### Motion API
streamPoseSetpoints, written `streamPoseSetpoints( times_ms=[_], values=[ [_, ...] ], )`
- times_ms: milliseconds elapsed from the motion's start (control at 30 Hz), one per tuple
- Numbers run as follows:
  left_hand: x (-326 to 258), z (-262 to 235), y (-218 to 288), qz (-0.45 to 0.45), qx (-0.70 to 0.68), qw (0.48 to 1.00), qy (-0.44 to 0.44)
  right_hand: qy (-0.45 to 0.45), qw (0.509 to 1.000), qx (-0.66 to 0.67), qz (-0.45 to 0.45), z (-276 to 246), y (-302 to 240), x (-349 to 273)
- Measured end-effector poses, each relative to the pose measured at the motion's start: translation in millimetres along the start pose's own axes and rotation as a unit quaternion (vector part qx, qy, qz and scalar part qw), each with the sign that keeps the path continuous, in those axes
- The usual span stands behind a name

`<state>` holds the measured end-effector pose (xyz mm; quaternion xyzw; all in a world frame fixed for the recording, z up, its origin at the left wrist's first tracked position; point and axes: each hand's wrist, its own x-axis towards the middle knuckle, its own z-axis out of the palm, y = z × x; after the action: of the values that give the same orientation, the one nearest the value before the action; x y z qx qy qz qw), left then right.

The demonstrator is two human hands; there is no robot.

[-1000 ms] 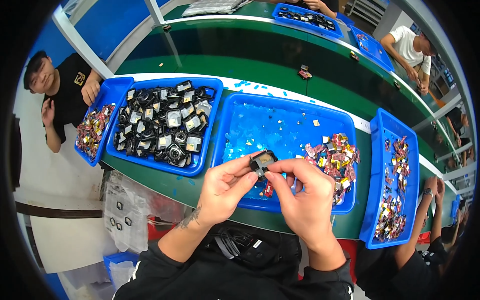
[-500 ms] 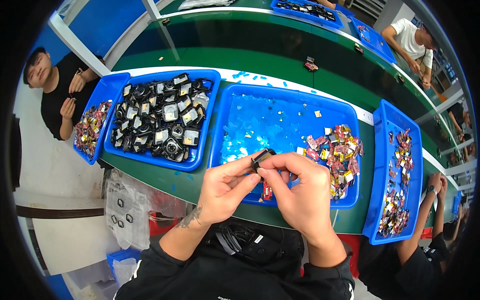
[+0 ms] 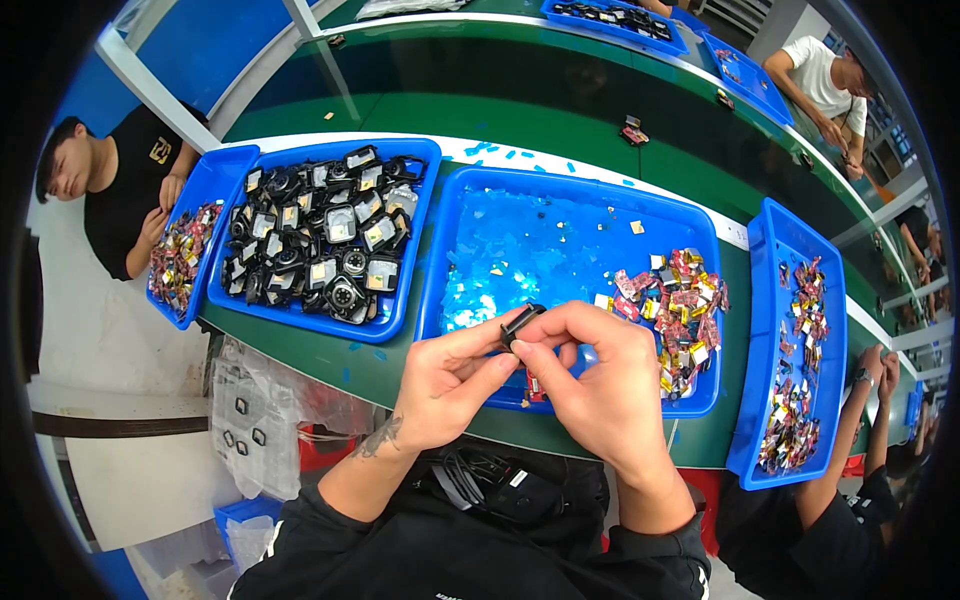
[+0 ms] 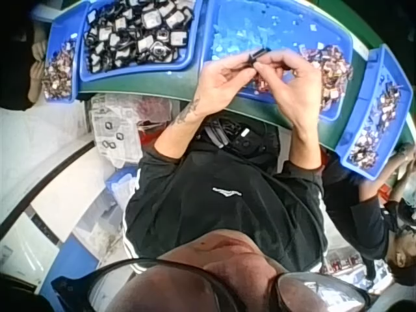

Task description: The recorder is assembling small electronic components, specifically attaching a small adhesive or circuit part to a black rectangular housing.

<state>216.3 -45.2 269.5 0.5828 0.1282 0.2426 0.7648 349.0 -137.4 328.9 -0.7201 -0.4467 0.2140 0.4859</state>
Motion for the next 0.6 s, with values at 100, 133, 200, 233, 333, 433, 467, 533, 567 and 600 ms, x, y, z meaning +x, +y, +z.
streamPoseSetpoints(
  times_ms=[100,133,200,233,333,433,467,533,567,600],
  values=[
    [-1.0,0.0,4.0,-0.003,0.014,1.0,-0.012,0.015,0.998,-0.046,-0.051,0.2,3.8,0.5],
    [-1.6,-0.1,4.9,-0.003,0.014,1.0,-0.012,0.015,0.998,-0.046,-0.05,-0.3,1.1,0.1],
    [-3.2,0.1,6.2,0.005,0.039,0.999,-0.01,0.028,0.99,-0.11,-0.08,-1.1,-7.3,-1.7],
    [-3.6,0.2,7.0,0.005,0.039,0.999,-0.011,0.028,0.99,-0.11,-0.08,0.0,-8.4,-2.8],
    [-5.5,-0.1,10.3,0.006,0.052,0.999,-0.014,0.068,0.982,-0.136,-0.113,-0.9,-11.0,-7.4],
    [-9.0,1.2,17.4,-0.004,0.048,0.998,-0.028,0.07,0.98,-0.154,-0.1,-7.9,-12.2,-10.7],
    [-9.8,3.2,22.7,-0.008,0.056,0.998,-0.032,0.075,0.983,-0.123,-0.112,-7.8,-10.8,-10.0],
    [-10.8,3.7,20.3,0.027,0.093,0.995,-0.022,0.08,0.985,-0.091,-0.124,-6.4,-7.6,-7.6],
    [-11.7,3.5,13.6,0.026,0.095,0.995,-0.022,0.07,0.985,-0.084,-0.131,-4.7,-5.8,-5.4],
    [-12.4,4.1,6.5,0.026,0.04,0.999,0.002,0.06,0.986,-0.077,-0.138,-2.8,-3.8,-3.6]
  ],
)
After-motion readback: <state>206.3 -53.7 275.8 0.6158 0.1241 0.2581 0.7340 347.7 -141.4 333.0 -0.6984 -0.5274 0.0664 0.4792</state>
